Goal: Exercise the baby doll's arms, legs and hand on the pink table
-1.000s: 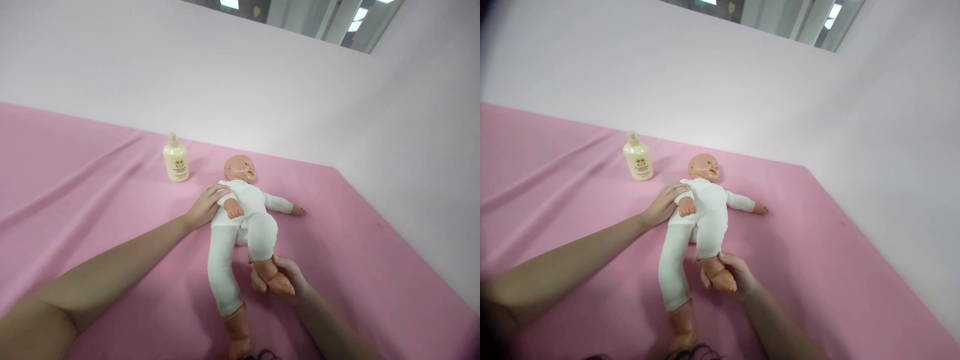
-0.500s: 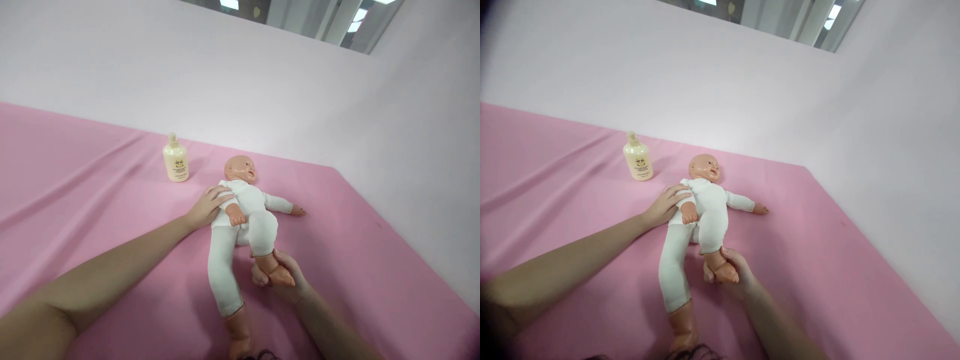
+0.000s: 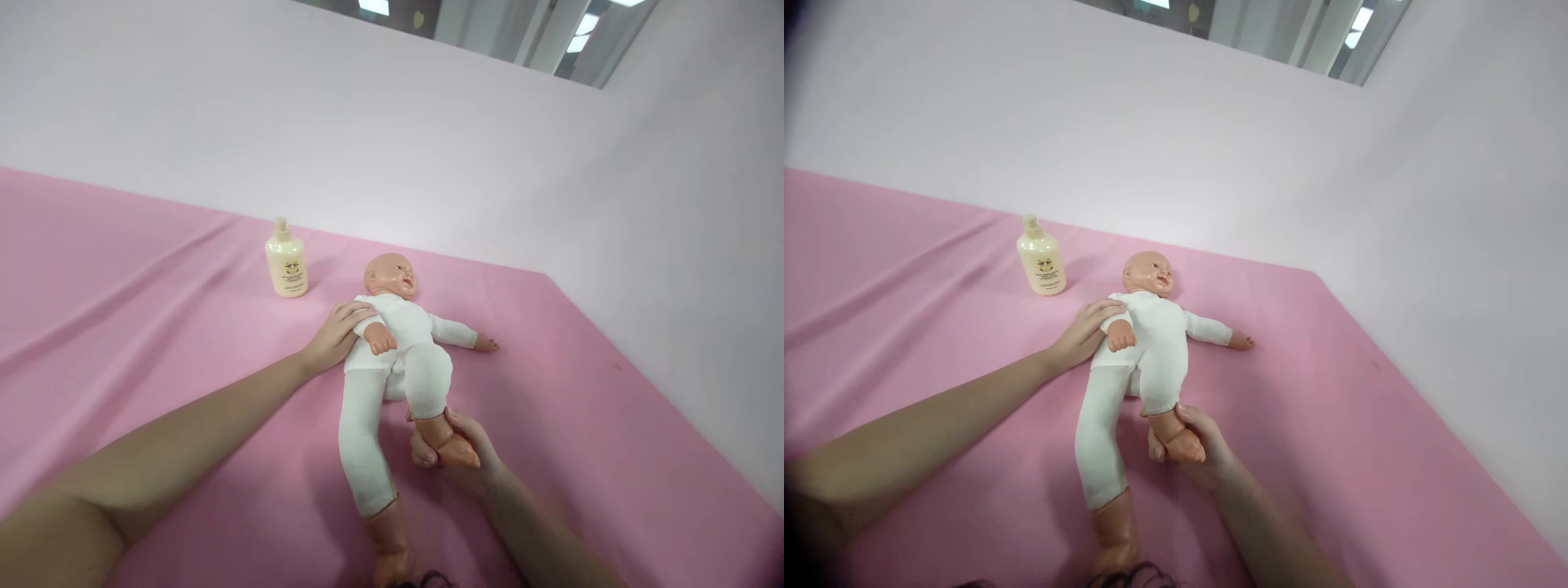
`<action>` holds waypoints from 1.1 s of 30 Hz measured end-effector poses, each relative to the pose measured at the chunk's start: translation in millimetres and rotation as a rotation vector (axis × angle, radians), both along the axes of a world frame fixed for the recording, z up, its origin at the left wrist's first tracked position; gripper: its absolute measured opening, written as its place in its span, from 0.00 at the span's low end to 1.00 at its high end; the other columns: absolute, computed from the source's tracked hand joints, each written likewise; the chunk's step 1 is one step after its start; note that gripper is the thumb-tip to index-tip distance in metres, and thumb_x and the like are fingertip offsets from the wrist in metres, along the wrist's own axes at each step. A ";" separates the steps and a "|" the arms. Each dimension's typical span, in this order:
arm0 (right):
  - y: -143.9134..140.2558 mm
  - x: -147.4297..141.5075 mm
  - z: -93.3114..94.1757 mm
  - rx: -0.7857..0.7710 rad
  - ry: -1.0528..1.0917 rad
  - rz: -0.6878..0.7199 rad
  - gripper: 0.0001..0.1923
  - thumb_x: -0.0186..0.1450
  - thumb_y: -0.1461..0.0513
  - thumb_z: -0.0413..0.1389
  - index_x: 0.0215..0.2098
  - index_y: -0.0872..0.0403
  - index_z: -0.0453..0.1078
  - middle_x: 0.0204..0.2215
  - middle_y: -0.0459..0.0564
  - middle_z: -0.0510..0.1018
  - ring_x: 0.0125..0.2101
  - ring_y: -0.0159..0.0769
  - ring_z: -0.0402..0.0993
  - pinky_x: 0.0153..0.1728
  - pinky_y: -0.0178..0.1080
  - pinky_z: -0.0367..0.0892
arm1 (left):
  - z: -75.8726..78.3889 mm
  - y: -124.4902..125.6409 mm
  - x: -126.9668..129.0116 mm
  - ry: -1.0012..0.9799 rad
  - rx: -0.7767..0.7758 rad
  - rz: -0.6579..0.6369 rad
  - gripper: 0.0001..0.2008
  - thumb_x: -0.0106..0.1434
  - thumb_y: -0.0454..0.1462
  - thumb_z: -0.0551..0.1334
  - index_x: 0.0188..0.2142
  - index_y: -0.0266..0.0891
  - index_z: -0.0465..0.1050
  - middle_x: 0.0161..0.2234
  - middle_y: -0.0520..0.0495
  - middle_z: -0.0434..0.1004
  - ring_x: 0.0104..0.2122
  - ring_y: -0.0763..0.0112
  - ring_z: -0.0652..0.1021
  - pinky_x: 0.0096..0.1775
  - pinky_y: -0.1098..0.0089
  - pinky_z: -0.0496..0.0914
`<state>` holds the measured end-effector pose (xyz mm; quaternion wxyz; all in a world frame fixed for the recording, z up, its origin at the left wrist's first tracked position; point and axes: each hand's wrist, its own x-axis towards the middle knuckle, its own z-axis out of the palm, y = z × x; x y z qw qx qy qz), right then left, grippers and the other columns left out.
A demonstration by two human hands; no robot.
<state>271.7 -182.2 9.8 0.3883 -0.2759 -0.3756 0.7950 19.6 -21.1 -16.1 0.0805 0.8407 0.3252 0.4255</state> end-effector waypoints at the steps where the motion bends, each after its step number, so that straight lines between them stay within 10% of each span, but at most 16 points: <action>1: 0.2 0.1 0.2 0.006 0.001 0.001 0.24 0.63 0.47 0.49 0.38 0.59 0.72 0.17 0.45 0.68 0.20 0.29 0.59 0.28 0.38 0.52 | 0.1 0.2 0.0 -0.001 -0.005 0.001 0.18 0.70 0.35 0.47 0.56 0.44 0.66 0.57 0.43 0.67 0.58 0.62 0.65 0.59 0.56 0.59; 15: 0.9 6.5 -6.2 -0.063 0.107 0.462 0.31 0.55 0.46 0.55 0.46 0.61 0.67 0.27 0.55 0.81 0.25 0.38 0.74 0.30 0.39 0.62 | 2.2 5.0 1.6 -0.063 -0.029 0.040 0.17 0.70 0.37 0.48 0.56 0.43 0.64 0.56 0.44 0.69 0.56 0.62 0.68 0.58 0.56 0.60; 33: 4.5 1.9 -2.0 0.008 -0.008 0.136 0.24 0.62 0.47 0.51 0.40 0.60 0.70 0.21 0.48 0.73 0.23 0.32 0.65 0.30 0.38 0.53 | 1.2 -1.7 2.9 0.087 0.142 -0.031 0.19 0.68 0.32 0.49 0.56 0.45 0.66 0.56 0.42 0.68 0.58 0.60 0.65 0.58 0.53 0.62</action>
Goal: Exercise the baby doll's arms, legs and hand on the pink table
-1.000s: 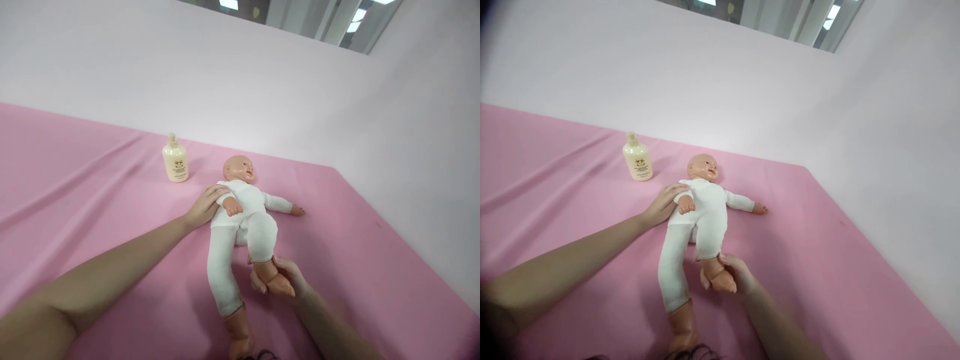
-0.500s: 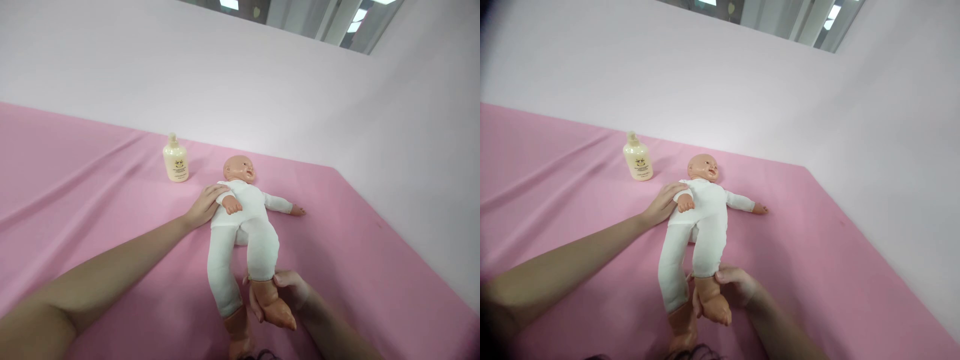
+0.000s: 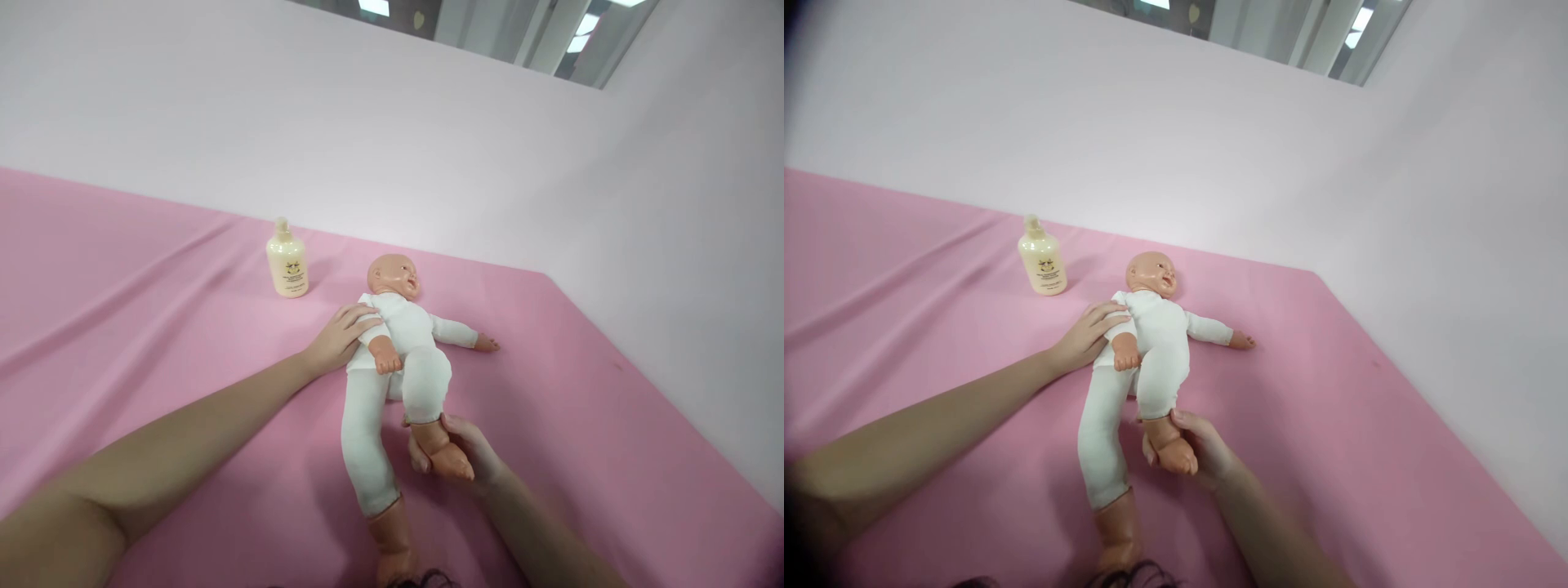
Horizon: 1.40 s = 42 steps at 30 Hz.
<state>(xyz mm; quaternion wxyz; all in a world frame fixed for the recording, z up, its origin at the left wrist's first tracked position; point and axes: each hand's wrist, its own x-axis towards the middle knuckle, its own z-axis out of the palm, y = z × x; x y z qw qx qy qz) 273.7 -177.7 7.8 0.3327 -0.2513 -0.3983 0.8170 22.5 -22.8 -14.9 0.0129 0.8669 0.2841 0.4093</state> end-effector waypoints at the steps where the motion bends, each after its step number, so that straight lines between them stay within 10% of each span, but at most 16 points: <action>1: 0.0 0.1 -0.5 -0.004 -0.001 -0.001 0.24 0.62 0.47 0.51 0.40 0.59 0.70 0.21 0.48 0.73 0.23 0.32 0.65 0.30 0.38 0.53 | -0.2 0.2 -0.1 0.002 0.003 -0.006 0.19 0.68 0.32 0.49 0.56 0.45 0.66 0.56 0.42 0.68 0.58 0.60 0.65 0.58 0.53 0.61; 16: 1.5 4.2 -1.7 0.000 0.053 0.215 0.30 0.59 0.45 0.51 0.47 0.60 0.67 0.22 0.48 0.75 0.19 0.30 0.64 0.22 0.35 0.52 | -2.7 6.3 -3.2 -0.104 -0.135 0.042 0.18 0.70 0.36 0.47 0.57 0.44 0.64 0.57 0.43 0.68 0.58 0.62 0.66 0.59 0.55 0.60; 42: 0.8 3.6 -2.0 0.041 0.037 0.159 0.28 0.60 0.46 0.50 0.45 0.60 0.68 0.22 0.48 0.74 0.20 0.30 0.64 0.25 0.35 0.53 | 0.6 2.4 -1.8 -0.052 -0.116 0.043 0.18 0.69 0.34 0.47 0.56 0.43 0.65 0.57 0.43 0.67 0.57 0.61 0.66 0.58 0.55 0.61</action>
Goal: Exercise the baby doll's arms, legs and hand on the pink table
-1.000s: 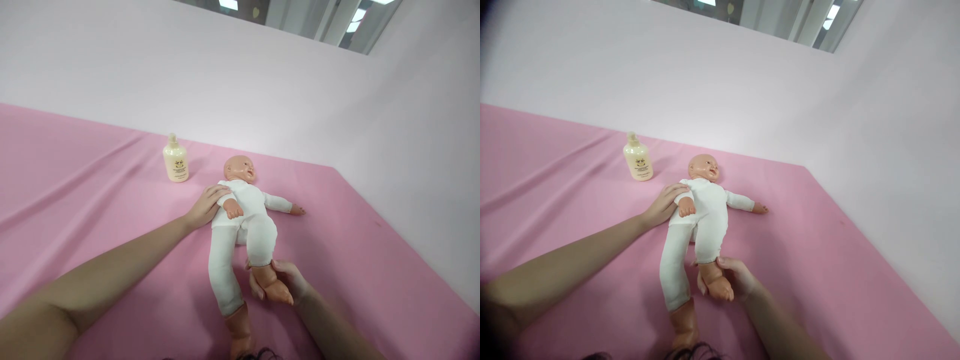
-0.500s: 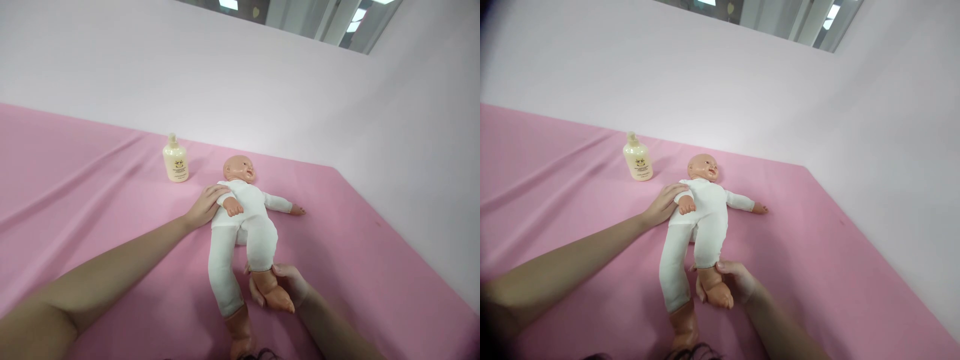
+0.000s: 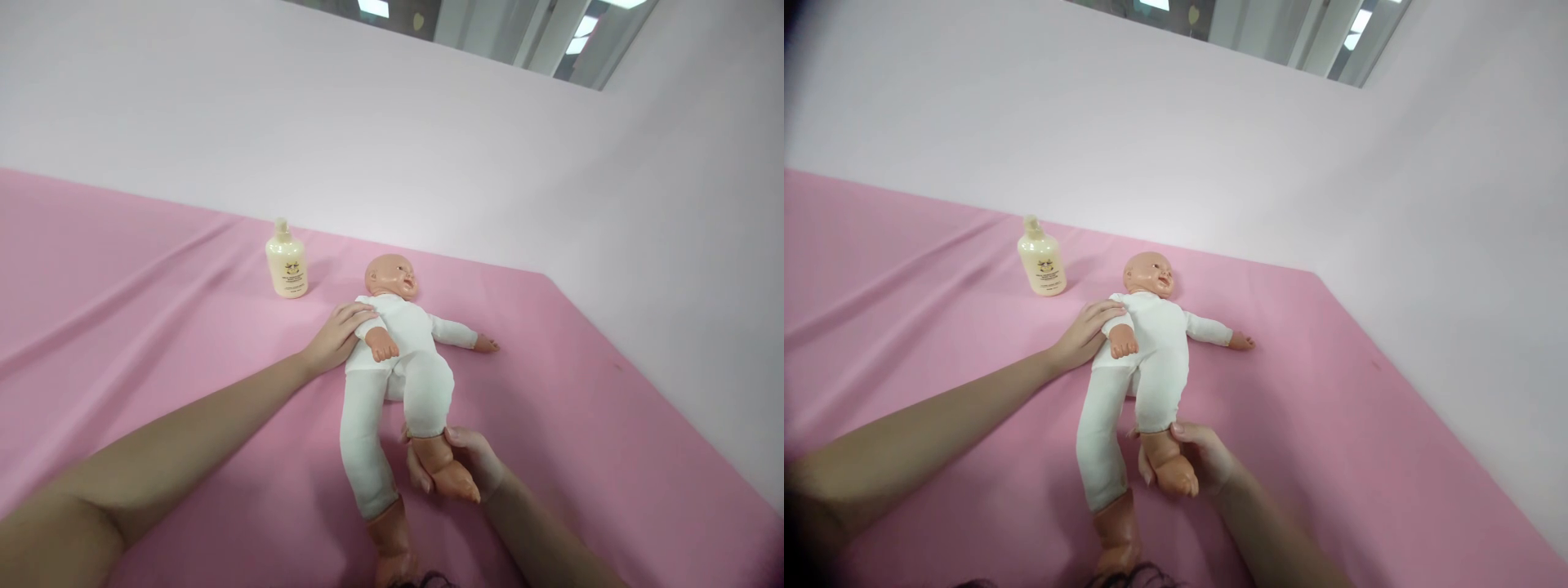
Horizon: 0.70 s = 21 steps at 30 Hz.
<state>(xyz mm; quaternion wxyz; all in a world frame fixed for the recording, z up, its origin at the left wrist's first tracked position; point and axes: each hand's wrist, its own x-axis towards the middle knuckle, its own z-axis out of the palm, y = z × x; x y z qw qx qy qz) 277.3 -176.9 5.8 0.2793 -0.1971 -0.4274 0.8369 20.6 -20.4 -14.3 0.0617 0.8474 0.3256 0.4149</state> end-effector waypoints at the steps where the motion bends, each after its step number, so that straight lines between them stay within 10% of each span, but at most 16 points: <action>1: 0.0 -0.1 0.3 0.008 -0.003 -0.016 0.28 0.60 0.45 0.50 0.44 0.60 0.69 0.21 0.47 0.73 0.21 0.31 0.64 0.26 0.36 0.53 | 0.3 -0.8 0.3 0.004 0.009 -0.003 0.18 0.69 0.34 0.47 0.56 0.43 0.65 0.56 0.42 0.67 0.57 0.61 0.66 0.58 0.55 0.61; 21: -0.3 -0.7 2.3 -0.008 -0.038 -0.052 0.27 0.59 0.46 0.51 0.42 0.60 0.70 0.20 0.47 0.74 0.21 0.31 0.64 0.28 0.37 0.54 | 0.3 -1.1 0.4 -0.009 -0.018 -0.010 0.19 0.69 0.34 0.48 0.56 0.45 0.65 0.57 0.43 0.67 0.58 0.60 0.66 0.59 0.54 0.60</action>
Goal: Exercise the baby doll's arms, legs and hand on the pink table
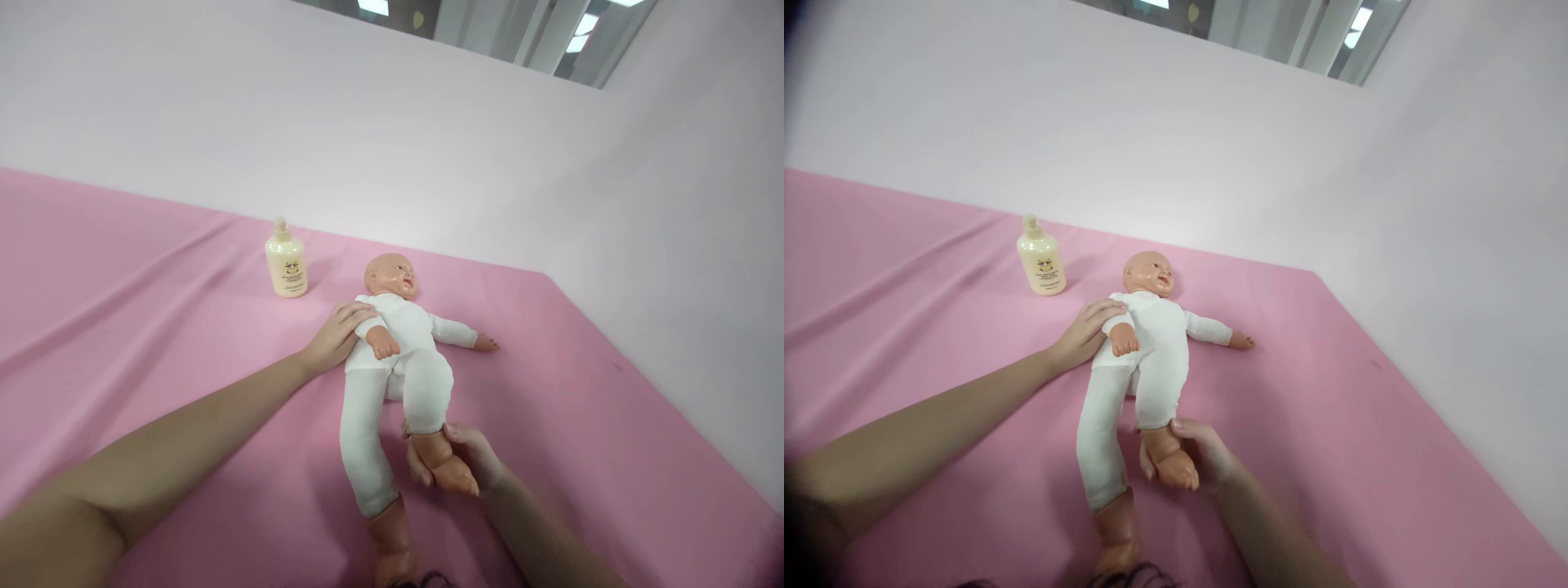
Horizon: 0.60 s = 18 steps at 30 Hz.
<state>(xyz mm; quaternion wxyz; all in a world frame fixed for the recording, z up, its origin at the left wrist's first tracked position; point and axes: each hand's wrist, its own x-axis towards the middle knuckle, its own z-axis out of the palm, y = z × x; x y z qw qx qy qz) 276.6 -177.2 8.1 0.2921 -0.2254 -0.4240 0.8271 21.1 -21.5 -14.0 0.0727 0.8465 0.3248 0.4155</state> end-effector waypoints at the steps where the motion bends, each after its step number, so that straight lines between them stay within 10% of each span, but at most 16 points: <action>1: 0.3 0.1 -0.1 0.000 -0.003 0.014 0.27 0.59 0.45 0.51 0.43 0.60 0.70 0.20 0.47 0.74 0.21 0.31 0.64 0.27 0.36 0.54 | -0.4 0.8 -0.2 -0.007 -0.012 0.002 0.19 0.69 0.34 0.48 0.57 0.45 0.65 0.57 0.43 0.68 0.58 0.60 0.66 0.59 0.54 0.60; 18: -6.4 1.5 4.2 -0.224 0.065 0.250 0.28 0.52 0.52 0.58 0.44 0.65 0.70 0.32 0.60 0.81 0.31 0.43 0.76 0.35 0.41 0.64 | 4.7 6.9 1.0 -0.132 -0.089 0.048 0.18 0.71 0.43 0.48 0.57 0.43 0.63 0.56 0.42 0.69 0.57 0.60 0.68 0.59 0.53 0.61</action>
